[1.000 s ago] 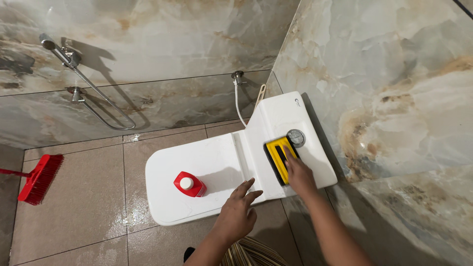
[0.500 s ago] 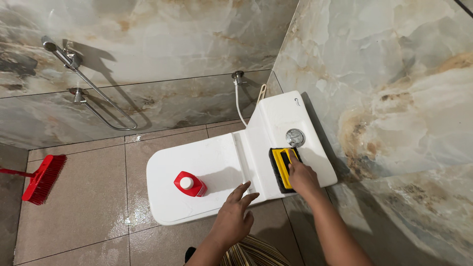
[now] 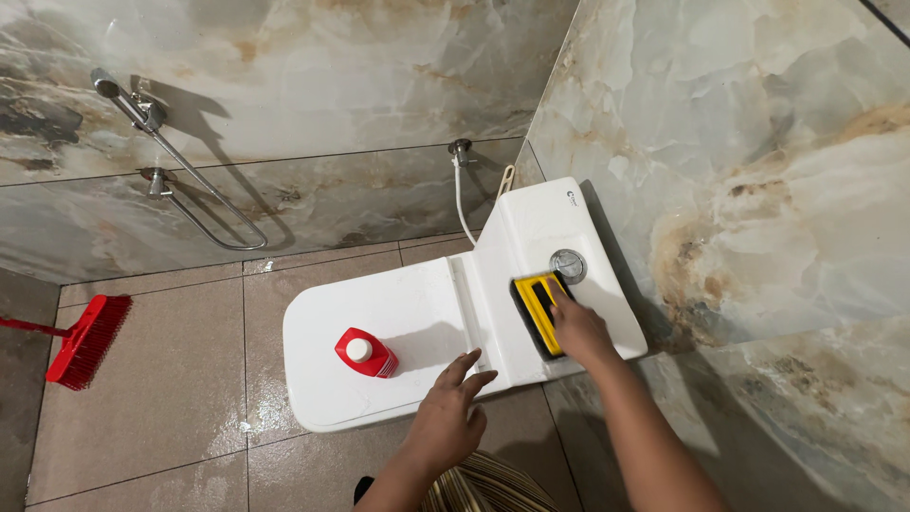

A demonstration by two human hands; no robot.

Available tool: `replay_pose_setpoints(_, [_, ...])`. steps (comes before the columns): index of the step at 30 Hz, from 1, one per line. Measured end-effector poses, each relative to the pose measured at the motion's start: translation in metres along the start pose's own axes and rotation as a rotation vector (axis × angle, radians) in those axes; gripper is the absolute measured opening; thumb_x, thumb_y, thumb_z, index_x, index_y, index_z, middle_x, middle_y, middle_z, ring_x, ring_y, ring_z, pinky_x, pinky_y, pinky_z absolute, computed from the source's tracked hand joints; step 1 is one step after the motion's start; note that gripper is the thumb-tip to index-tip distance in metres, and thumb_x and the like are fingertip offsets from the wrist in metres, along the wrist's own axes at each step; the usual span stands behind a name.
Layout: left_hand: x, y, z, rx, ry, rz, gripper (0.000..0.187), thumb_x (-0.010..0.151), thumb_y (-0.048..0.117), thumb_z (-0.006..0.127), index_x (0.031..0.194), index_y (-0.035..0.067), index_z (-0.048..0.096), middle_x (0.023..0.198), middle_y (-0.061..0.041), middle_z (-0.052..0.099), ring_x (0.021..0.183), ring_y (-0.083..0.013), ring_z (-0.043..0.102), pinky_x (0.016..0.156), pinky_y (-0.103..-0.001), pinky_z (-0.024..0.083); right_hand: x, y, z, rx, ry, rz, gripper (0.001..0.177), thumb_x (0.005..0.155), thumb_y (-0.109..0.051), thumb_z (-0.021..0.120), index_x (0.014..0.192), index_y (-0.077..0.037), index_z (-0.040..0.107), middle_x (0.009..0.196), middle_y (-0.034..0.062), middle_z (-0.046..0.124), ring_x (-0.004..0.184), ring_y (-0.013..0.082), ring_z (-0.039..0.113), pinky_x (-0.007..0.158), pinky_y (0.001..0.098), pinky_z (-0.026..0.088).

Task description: The person scrubs the toilet seat, lid, and tank with a yellow sponge. They move a red cleaning solution bottle to access different areas and continue scrubbing the base and sides of the toilet.

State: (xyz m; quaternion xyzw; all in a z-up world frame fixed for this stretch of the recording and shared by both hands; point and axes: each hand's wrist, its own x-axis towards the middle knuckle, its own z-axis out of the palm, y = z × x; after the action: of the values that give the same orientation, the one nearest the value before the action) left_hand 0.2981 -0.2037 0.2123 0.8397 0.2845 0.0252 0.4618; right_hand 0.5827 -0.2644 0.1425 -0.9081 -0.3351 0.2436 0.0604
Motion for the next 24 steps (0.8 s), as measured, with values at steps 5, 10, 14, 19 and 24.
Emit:
replay_pose_setpoints(5, [0.008,0.011,0.0,0.048,-0.129,-0.06,0.058,0.084,0.002,0.06,0.141,0.014,0.057,0.165,-0.01,0.029,0.152,-0.0323,0.025,0.122,-0.047,0.026,-0.05,0.053,0.003,0.012,0.151,0.044,0.061,0.098,-0.019,0.052,0.154,-0.04,0.04,0.119,0.0111,0.072,0.106,0.0362,0.068,0.094,0.0486,0.053])
replay_pose_setpoints(10, [0.009,0.011,0.002,0.061,-0.087,-0.021,0.057,0.084,0.004,0.061,0.139,0.013,0.058,0.163,-0.011,0.032,0.152,-0.0325,0.027,0.122,-0.046,0.029,-0.038,0.075,0.015,-0.044,0.29,0.127,0.068,0.099,-0.015,0.054,0.162,-0.031,0.033,0.105,0.0208,0.071,0.095,0.0397,0.069,0.084,0.0503,0.056])
replay_pose_setpoints(14, [0.004,0.002,0.005,0.074,-0.066,-0.041,0.057,0.082,0.002,0.061,0.138,0.012,0.059,0.163,-0.012,0.033,0.152,-0.0335,0.028,0.121,-0.047,0.028,-0.051,0.066,0.056,0.035,0.58,-0.137,0.071,0.099,-0.017,0.056,0.163,-0.018,0.027,0.098,0.0244,0.068,0.084,0.0437,0.066,0.072,0.0542,0.053])
replay_pose_setpoints(19, [-0.001,-0.01,0.009,0.016,0.04,0.003,0.056,0.078,0.002,0.063,0.134,0.009,0.063,0.158,-0.017,0.038,0.148,-0.0373,0.034,0.119,-0.047,0.033,-0.08,0.029,0.08,-0.043,0.364,-0.281,0.062,0.095,-0.018,0.058,0.154,-0.021,0.042,0.085,0.0145,0.064,0.071,0.0337,0.065,0.065,0.0477,0.056])
replay_pose_setpoints(24, [-0.007,-0.018,0.016,-0.045,0.127,0.004,0.057,0.076,0.0,0.063,0.132,0.008,0.065,0.156,-0.018,0.042,0.145,-0.0391,0.039,0.117,-0.047,0.037,-0.045,-0.011,0.085,-0.275,0.392,-0.531,0.057,0.087,-0.006,0.057,0.142,-0.021,0.061,0.084,0.0116,0.063,0.085,0.031,0.064,0.082,0.0471,0.049])
